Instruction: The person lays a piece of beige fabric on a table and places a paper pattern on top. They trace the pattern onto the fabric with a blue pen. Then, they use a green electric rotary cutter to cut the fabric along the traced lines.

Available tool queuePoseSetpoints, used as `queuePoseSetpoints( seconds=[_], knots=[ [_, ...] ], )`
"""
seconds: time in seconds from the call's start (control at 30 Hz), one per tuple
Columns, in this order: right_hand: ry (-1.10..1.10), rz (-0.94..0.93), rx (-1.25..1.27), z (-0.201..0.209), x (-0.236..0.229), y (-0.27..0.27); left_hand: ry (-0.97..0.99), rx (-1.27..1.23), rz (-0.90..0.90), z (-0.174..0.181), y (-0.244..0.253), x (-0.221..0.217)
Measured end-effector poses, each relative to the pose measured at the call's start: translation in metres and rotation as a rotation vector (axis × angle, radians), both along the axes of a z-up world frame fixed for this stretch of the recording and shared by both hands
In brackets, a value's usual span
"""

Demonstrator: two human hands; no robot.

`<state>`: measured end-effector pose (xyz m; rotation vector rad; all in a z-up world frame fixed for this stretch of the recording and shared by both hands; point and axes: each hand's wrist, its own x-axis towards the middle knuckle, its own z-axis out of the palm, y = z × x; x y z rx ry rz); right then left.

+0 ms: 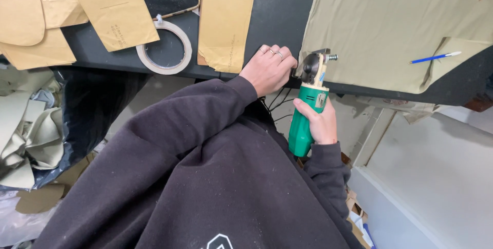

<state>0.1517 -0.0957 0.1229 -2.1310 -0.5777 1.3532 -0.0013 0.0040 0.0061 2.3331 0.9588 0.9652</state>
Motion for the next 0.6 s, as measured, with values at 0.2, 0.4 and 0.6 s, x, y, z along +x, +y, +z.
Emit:
queuePoseSetpoints(
  seconds=[0.2, 0.4, 0.6],
  knots=[
    [-0.008, -0.004, 0.001, 0.000, 0.000, 0.006, 0.000, -0.007, -0.013, -0.001, 0.000, -0.001],
    [-0.003, 0.006, 0.000, -0.003, 0.005, 0.010, 0.023, 0.011, -0.012, -0.005, -0.002, 0.000],
    [0.008, 0.016, 0.023, -0.004, 0.007, 0.016, 0.026, 0.009, -0.015, -0.008, -0.003, 0.003]
  ],
)
